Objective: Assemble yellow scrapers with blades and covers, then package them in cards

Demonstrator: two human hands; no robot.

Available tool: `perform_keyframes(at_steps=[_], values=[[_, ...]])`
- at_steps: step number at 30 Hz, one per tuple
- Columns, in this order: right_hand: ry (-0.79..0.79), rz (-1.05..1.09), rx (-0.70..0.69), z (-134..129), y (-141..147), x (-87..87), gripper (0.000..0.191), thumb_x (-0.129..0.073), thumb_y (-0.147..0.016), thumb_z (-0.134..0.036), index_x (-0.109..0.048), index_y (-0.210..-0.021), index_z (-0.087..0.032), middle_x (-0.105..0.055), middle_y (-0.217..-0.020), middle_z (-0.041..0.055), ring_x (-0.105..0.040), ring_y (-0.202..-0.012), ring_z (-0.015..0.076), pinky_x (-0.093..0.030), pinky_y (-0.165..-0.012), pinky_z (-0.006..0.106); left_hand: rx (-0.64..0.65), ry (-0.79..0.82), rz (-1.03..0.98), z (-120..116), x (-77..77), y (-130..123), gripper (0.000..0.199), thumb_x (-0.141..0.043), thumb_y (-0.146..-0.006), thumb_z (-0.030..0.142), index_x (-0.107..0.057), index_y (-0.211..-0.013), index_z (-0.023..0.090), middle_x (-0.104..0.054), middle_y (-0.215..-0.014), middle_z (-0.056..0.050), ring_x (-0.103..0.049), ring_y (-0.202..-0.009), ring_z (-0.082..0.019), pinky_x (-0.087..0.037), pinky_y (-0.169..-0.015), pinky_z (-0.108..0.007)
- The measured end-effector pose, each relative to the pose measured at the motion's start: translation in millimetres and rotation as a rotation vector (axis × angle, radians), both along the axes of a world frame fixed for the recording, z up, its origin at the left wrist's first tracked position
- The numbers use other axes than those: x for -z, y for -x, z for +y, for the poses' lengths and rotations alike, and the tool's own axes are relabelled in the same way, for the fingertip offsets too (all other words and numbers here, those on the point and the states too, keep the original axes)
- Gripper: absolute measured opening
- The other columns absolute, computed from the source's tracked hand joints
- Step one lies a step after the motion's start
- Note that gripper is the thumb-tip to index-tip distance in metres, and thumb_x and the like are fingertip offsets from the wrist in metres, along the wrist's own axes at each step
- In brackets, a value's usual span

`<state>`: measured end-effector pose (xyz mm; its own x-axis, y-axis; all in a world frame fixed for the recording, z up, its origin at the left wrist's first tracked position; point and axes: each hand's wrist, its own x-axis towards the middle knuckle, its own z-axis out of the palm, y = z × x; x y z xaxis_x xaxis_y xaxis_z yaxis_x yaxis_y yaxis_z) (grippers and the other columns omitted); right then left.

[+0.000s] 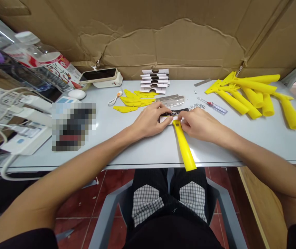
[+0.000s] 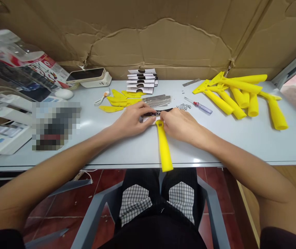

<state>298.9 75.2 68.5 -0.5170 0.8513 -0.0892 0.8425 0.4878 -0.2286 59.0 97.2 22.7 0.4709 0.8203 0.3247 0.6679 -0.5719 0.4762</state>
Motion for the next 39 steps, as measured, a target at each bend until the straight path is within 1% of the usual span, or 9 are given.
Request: perform_keyframes(at_steps=[6, 14, 17, 19, 25, 28, 31, 36, 39], values=[[-0.012, 0.032, -0.035, 4, -2, 5.9, 0.039, -0.055, -0.104, -0.014, -0.080, -0.134, -0.013, -0.078, -0.083, 0.0105, -0.076, -0.088, 0.0321, -0.047, -0.077, 0.041, 0.054, 0.045, 0.025, -2, -7.4, 6, 0.040, -0.073, -0.100, 0.045, -0.083, -0.129, 0.019, -0.067, -0.141, -0.017, -0.070, -0.125, -0.037, -0.055, -0.119, -0.058], [-0.036, 0.340, -0.064, 4, -16, -2.4, 0.037, -0.060, -0.105, -0.022, -0.080, -0.135, -0.016, -0.082, -0.090, 0.0064, -0.075, -0.083, 0.0254, -0.051, -0.088, 0.037, -0.063, 0.061, -0.077, -6, -12.8, 17, 0.046, -0.076, -0.100, 0.050, -0.079, -0.134, 0.019, -0.066, -0.144, -0.016, -0.071, -0.102, -0.028, -0.063, -0.105, -0.054], [-0.185, 0.372, 0.052, -10, -38, 10.2, 0.039, -0.056, -0.108, -0.030, -0.081, -0.133, -0.012, -0.085, -0.105, 0.0146, -0.079, -0.097, 0.0304, -0.056, -0.098, 0.044, -0.114, 0.036, -0.062, -29, -15.5, 34, 0.050, -0.071, -0.104, 0.050, -0.077, -0.141, 0.018, -0.063, -0.157, -0.021, -0.073, -0.124, -0.036, -0.062, -0.113, -0.058], [-0.260, 0.336, 0.141, -26, -54, 24.2, 0.046, -0.053, -0.110, -0.038, -0.080, -0.135, -0.010, -0.084, -0.122, 0.0215, -0.078, -0.114, 0.0374, -0.058, -0.106, 0.052, -0.138, 0.008, 0.006, -51, -9.8, 46, 0.045, -0.065, -0.108, 0.050, -0.078, -0.139, 0.020, -0.071, -0.153, -0.019, -0.069, -0.140, -0.040, -0.051, -0.128, -0.065], [-0.202, 0.048, 0.159, -69, -63, 52.6, 0.082, -0.037, -0.115, -0.055, -0.054, -0.170, 0.004, -0.048, -0.180, 0.0305, -0.042, -0.172, 0.0474, -0.034, -0.141, 0.063, -0.214, 0.043, 0.148, -99, 25.5, 51, 0.057, -0.050, -0.116, 0.050, -0.067, -0.157, 0.015, -0.053, -0.180, -0.023, -0.046, -0.171, -0.043, -0.034, -0.142, -0.068], [-0.148, -0.084, 0.162, -76, -52, 54.3, 0.088, -0.029, -0.117, -0.057, -0.043, -0.177, 0.004, -0.027, -0.190, 0.0272, -0.022, -0.180, 0.0479, -0.021, -0.146, 0.067, -0.212, 0.028, 0.206, -101, 33.1, 45, 0.062, -0.044, -0.118, 0.048, -0.061, -0.165, 0.012, -0.048, -0.184, -0.024, -0.042, -0.174, -0.042, -0.032, -0.143, -0.066], [-0.121, -0.121, 0.161, -76, -49, 55.1, 0.089, -0.026, -0.117, -0.056, -0.037, -0.179, 0.007, -0.022, -0.191, 0.0279, -0.018, -0.181, 0.0468, -0.017, -0.146, 0.066, -0.199, 0.019, 0.235, -98, 34.9, 44, 0.064, -0.039, -0.119, 0.045, -0.056, -0.170, 0.010, -0.045, -0.185, -0.025, -0.039, -0.175, -0.042, -0.031, -0.142, -0.067], [-0.142, -0.065, 0.175, -72, -51, 47.5, 0.084, -0.037, -0.115, -0.054, -0.048, -0.174, 0.006, -0.032, -0.189, 0.0285, -0.027, -0.178, 0.0487, -0.024, -0.144, 0.067, -0.189, 0.004, 0.254, -95, 36.2, 44, 0.066, -0.036, -0.119, 0.042, -0.055, -0.170, 0.006, -0.043, -0.185, -0.028, -0.038, -0.176, -0.042, -0.031, -0.143, -0.065], [-0.188, -0.002, 0.268, -76, -34, 28.6, 0.068, -0.039, -0.116, -0.050, -0.075, -0.149, -0.003, -0.068, -0.161, 0.0294, -0.061, -0.155, 0.0490, -0.046, -0.129, 0.068, -0.195, -0.002, 0.243, -94, 36.9, 44, 0.065, -0.038, -0.118, 0.043, -0.057, -0.169, 0.007, -0.045, -0.184, -0.027, -0.039, -0.175, -0.042, -0.031, -0.143, -0.063]])
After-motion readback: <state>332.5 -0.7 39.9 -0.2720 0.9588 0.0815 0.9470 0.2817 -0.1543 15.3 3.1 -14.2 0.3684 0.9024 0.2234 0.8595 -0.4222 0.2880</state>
